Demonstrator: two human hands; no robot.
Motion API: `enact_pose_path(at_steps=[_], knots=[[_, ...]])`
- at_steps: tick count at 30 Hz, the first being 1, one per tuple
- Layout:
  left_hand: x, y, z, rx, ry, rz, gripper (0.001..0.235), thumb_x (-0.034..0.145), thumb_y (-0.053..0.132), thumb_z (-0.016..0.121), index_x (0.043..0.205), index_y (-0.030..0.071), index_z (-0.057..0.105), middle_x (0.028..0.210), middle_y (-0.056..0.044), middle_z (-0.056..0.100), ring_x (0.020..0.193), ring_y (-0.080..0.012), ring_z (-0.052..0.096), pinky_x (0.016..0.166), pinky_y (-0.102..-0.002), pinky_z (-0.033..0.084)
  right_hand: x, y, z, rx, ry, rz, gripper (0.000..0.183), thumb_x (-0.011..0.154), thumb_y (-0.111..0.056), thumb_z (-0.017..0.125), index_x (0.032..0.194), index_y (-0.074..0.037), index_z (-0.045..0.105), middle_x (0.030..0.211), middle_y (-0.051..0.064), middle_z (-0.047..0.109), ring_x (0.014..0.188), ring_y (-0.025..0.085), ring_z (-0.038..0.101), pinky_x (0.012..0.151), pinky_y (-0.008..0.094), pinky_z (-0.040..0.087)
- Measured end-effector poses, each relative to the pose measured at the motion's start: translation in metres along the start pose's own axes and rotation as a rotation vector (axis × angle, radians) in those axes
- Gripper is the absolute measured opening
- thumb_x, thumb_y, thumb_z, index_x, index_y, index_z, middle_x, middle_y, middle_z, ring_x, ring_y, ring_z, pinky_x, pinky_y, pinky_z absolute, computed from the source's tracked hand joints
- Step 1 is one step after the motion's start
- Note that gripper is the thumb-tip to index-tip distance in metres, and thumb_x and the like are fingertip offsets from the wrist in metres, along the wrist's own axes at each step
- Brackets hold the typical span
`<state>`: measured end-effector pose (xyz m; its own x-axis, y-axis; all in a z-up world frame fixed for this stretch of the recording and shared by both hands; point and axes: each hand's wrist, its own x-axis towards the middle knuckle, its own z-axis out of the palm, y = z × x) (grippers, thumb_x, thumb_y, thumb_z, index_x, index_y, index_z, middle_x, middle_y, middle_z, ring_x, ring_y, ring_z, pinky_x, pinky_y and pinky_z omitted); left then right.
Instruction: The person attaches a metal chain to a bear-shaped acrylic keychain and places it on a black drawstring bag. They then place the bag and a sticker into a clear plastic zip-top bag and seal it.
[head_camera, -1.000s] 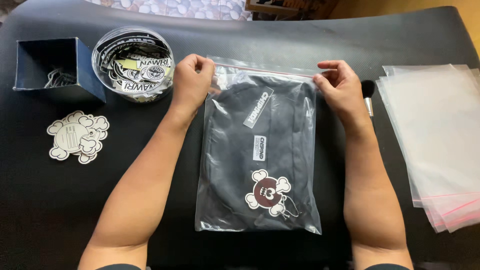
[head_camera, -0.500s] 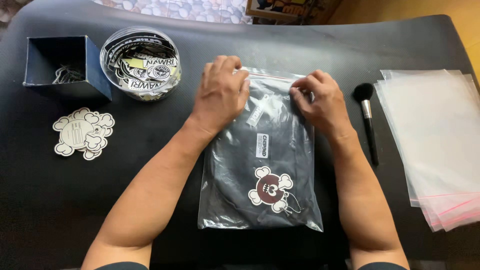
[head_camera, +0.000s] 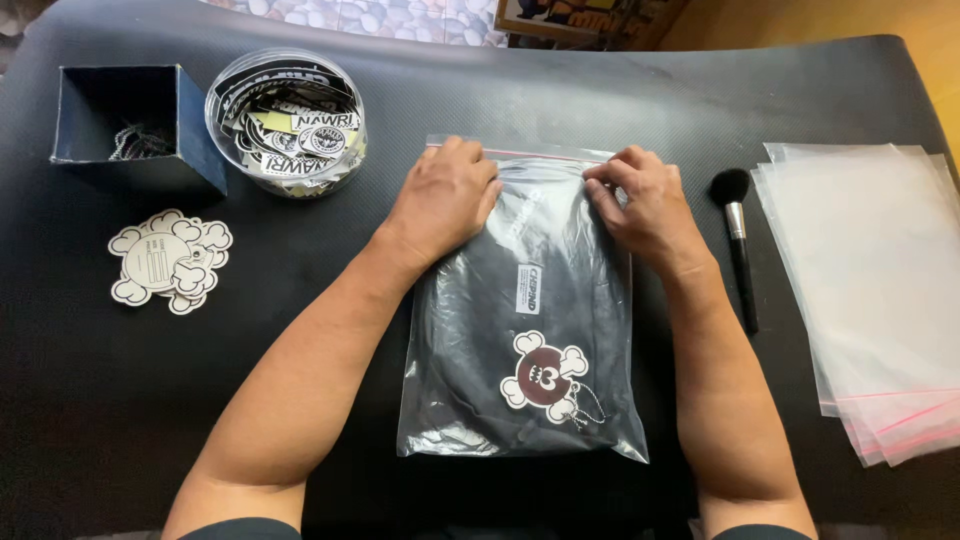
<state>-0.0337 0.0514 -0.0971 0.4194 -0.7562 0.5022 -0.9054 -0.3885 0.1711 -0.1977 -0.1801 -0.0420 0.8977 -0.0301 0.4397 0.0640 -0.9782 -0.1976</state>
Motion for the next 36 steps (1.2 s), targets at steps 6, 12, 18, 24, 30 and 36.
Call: enact_pose_path(at_steps=[6, 12, 18, 24, 30, 36], knots=[[0.002, -0.009, -0.016, 0.050, 0.100, -0.040, 0.030, 0.089, 0.037, 0.070, 0.100, 0.010, 0.064, 0.102, -0.009, 0.057, 0.103, -0.0304, 0.055, 0.083, -0.042, 0.046, -0.012, 0.025, 0.007, -0.122, 0.041, 0.249, 0.040, 0.101, -0.046, 0.075, 0.120, -0.012, 0.067, 0.106, 0.009, 0.062, 0.098, 0.031, 0.067, 0.081, 0.047, 0.049], [-0.001, -0.011, -0.019, 0.088, 0.052, -0.228, 0.050, 0.087, 0.052, 0.074, 0.102, 0.007, 0.059, 0.098, -0.011, 0.052, 0.097, -0.0348, 0.057, 0.076, -0.047, 0.047, -0.019, 0.044, -0.002, 0.093, -0.181, 0.670, 0.058, 0.101, -0.060, 0.068, 0.133, -0.014, 0.053, 0.096, 0.002, 0.071, 0.092, 0.026, 0.073, 0.077, 0.046, 0.053], [-0.004, -0.012, -0.026, 0.050, -0.061, -0.430, 0.055, 0.093, 0.057, 0.066, 0.105, 0.003, 0.059, 0.085, -0.015, 0.062, 0.075, -0.0420, 0.072, 0.064, -0.055, 0.055, -0.018, 0.035, 0.009, 0.144, -0.084, 0.581, 0.069, 0.096, -0.055, 0.078, 0.141, -0.012, 0.050, 0.103, 0.007, 0.071, 0.094, 0.028, 0.072, 0.080, 0.043, 0.054], [-0.002, -0.007, -0.032, -0.063, -0.112, -0.386, 0.049, 0.092, 0.047, 0.070, 0.107, 0.003, 0.054, 0.086, -0.022, 0.068, 0.077, -0.0468, 0.073, 0.068, -0.057, 0.057, -0.002, -0.008, -0.009, 0.110, 0.040, 0.059, 0.066, 0.102, -0.030, 0.074, 0.151, 0.006, 0.048, 0.127, 0.028, 0.062, 0.119, 0.046, 0.060, 0.097, 0.053, 0.042], [0.005, 0.004, -0.035, -0.364, -0.141, -0.367, 0.060, 0.094, 0.036, 0.069, 0.135, 0.000, 0.044, 0.115, -0.023, 0.064, 0.106, -0.0487, 0.069, 0.085, -0.062, 0.056, -0.009, 0.022, 0.012, 0.007, 0.057, -0.006, 0.051, 0.105, -0.043, 0.071, 0.143, -0.009, 0.064, 0.105, 0.007, 0.069, 0.102, 0.028, 0.067, 0.098, 0.041, 0.041], [0.005, -0.003, -0.021, -0.565, -0.134, -0.446, 0.065, 0.093, 0.031, 0.072, 0.139, -0.003, 0.041, 0.096, -0.017, 0.064, 0.099, -0.0439, 0.070, 0.085, -0.059, 0.055, -0.013, 0.026, 0.008, 0.011, 0.020, 0.027, 0.047, 0.101, -0.047, 0.075, 0.136, -0.015, 0.071, 0.099, 0.005, 0.062, 0.095, 0.029, 0.065, 0.088, 0.042, 0.044]])
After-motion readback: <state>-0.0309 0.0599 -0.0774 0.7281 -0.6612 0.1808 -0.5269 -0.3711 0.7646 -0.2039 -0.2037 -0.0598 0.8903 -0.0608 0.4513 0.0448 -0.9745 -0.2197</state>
